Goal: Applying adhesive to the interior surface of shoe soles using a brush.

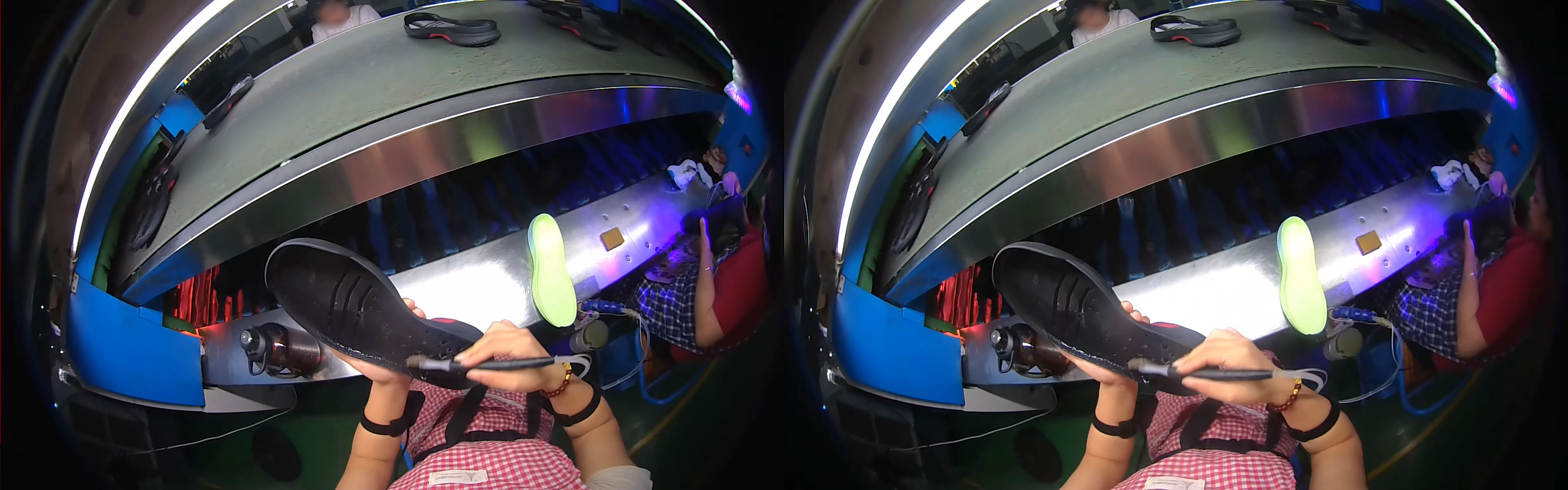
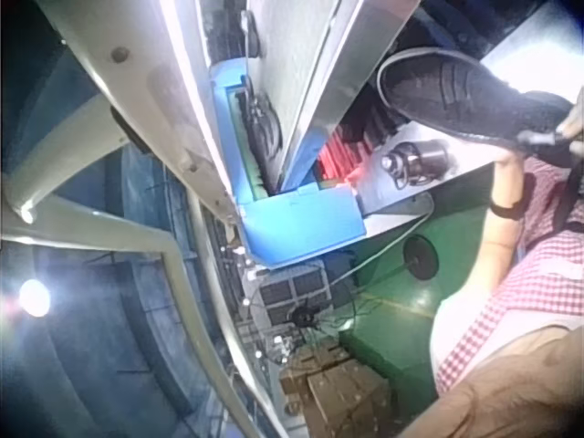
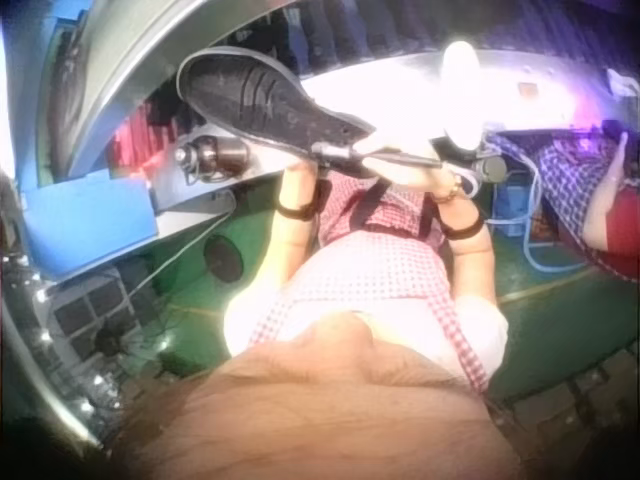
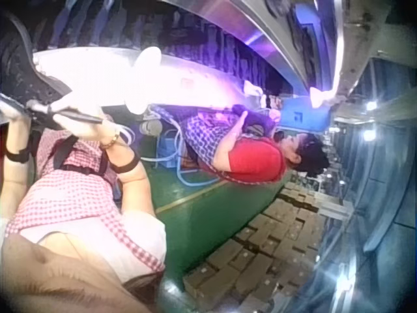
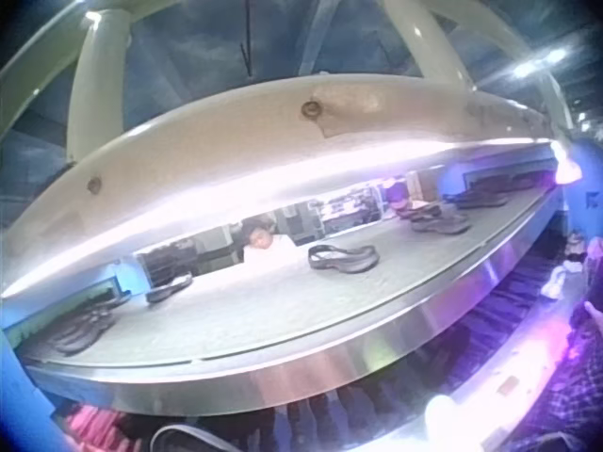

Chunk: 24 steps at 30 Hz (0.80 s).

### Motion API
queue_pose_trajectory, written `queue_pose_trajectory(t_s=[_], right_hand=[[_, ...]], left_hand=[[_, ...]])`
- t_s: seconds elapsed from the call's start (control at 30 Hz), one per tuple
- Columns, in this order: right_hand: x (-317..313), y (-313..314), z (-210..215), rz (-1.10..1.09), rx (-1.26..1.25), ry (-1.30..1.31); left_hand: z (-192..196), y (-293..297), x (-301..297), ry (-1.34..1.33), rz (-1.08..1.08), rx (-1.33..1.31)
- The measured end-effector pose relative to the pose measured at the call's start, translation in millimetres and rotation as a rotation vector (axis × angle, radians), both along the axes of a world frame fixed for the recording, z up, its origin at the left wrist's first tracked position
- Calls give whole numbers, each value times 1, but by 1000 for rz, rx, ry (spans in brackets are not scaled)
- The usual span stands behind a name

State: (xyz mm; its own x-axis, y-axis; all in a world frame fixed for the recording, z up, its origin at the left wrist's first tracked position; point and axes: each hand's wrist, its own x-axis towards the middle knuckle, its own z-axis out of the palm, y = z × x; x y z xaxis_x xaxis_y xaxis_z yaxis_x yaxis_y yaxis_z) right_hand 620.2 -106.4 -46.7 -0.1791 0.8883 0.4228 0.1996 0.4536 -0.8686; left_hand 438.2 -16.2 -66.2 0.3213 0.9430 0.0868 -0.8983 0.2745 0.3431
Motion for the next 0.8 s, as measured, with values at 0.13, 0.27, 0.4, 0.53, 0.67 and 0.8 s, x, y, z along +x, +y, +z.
queue_pose_trajectory(t_s=[0.13,0.27,0.4,0.53,0.67,0.8], right_hand=[[8,-1,3,278,53,25],[5,-3,-1,-22,-15,68],[6,-5,3,127,87,-35],[12,-6,-2,-32,-10,32],[9,-6,-3,185,-5,71],[19,-8,-4,211,-118,276]], left_hand=[[-2,3,-5,-110,-18,88],[7,8,-5,-95,-17,177],[9,11,-10,-54,-14,262],[9,15,-13,-31,-6,315],[8,17,-17,-27,15,297],[10,17,-22,-46,-9,266]])
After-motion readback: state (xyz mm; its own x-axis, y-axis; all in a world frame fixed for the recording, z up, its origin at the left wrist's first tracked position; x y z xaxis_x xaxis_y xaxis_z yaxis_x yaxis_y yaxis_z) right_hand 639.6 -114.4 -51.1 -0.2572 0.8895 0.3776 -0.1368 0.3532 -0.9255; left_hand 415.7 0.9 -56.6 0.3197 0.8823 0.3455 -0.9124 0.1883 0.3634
